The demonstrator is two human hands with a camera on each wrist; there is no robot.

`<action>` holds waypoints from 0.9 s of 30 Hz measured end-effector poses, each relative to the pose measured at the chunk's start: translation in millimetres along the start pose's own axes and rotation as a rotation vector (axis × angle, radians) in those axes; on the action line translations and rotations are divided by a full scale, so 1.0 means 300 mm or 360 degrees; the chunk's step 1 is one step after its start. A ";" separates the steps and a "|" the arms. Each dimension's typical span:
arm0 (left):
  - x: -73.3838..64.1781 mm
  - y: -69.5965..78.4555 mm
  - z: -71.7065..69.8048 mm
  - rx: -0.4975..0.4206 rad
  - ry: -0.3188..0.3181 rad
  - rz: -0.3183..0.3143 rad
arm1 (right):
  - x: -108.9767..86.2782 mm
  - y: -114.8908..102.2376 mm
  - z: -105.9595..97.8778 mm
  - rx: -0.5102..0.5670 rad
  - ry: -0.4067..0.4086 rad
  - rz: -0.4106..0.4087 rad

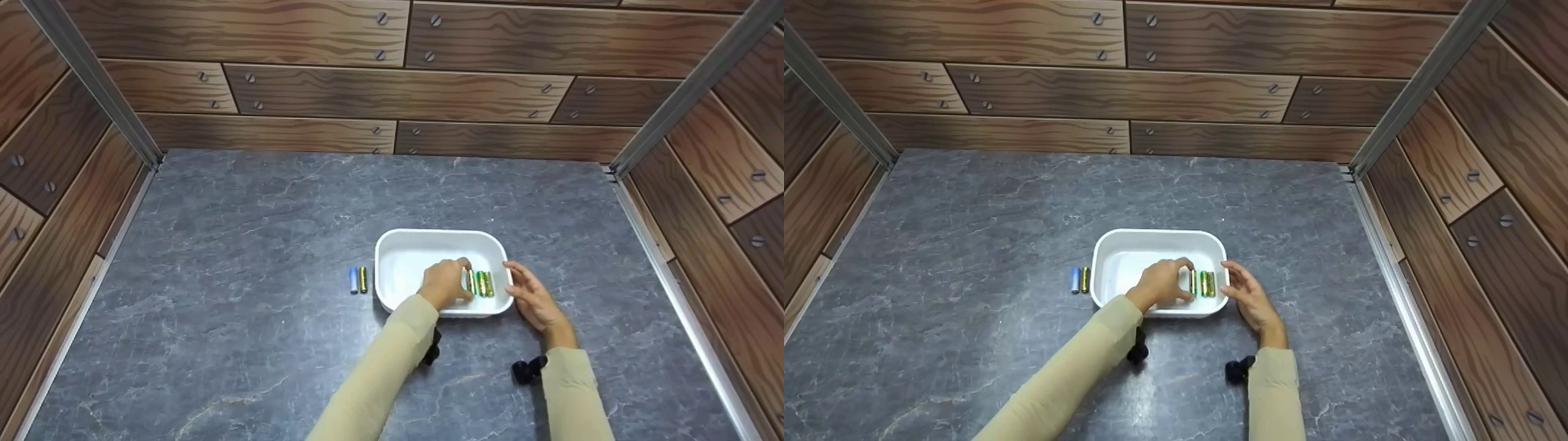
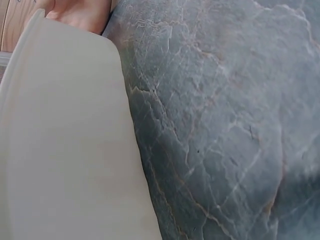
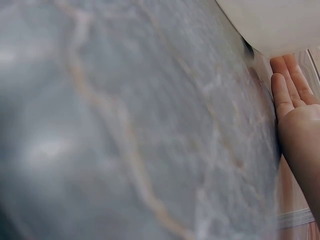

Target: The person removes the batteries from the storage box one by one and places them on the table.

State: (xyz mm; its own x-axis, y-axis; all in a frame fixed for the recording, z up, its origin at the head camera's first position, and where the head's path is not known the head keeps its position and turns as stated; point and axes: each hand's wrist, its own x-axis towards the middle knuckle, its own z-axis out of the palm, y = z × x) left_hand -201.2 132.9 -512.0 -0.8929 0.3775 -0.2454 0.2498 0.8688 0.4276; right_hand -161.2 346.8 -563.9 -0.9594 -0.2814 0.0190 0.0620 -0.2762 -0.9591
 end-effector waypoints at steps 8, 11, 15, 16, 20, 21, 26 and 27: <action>0.010 -0.009 -0.019 0.0016 -0.0004 0.0021 | 0.001 0.004 -0.004 0.0027 -0.0002 -0.0013; 0.012 -0.009 -0.028 0.0022 -0.0006 0.0022 | 0.003 0.006 -0.006 0.0032 -0.0016 -0.0019; 0.009 -0.009 -0.039 0.0018 0.0010 0.0036 | 0.006 0.007 -0.005 0.0021 -0.0026 -0.0011; 0.007 -0.009 -0.042 0.0018 0.0011 0.0044 | 0.006 0.007 -0.004 0.0017 -0.0017 -0.0004; -0.007 -0.011 -0.054 0.0015 0.0023 0.0096 | 0.005 0.006 -0.003 0.0017 -0.0008 0.0006; -0.012 -0.012 -0.058 0.0015 0.0025 0.0110 | 0.004 0.007 -0.003 0.0017 -0.0005 0.0008; -0.031 -0.019 -0.073 -0.0004 0.0036 0.0153 | 0.003 0.007 -0.004 0.0006 0.0006 0.0014; -0.034 -0.020 -0.077 -0.0007 0.0033 0.0156 | 0.003 0.007 -0.004 0.0006 0.0006 0.0012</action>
State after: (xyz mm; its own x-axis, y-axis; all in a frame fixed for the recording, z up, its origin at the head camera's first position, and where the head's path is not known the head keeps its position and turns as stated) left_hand -202.2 116.4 -492.0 -0.8720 0.4537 -0.1839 0.3347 0.8266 0.4524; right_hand -162.3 347.0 -566.3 -0.9600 -0.2799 0.0104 0.0705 -0.2775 -0.9581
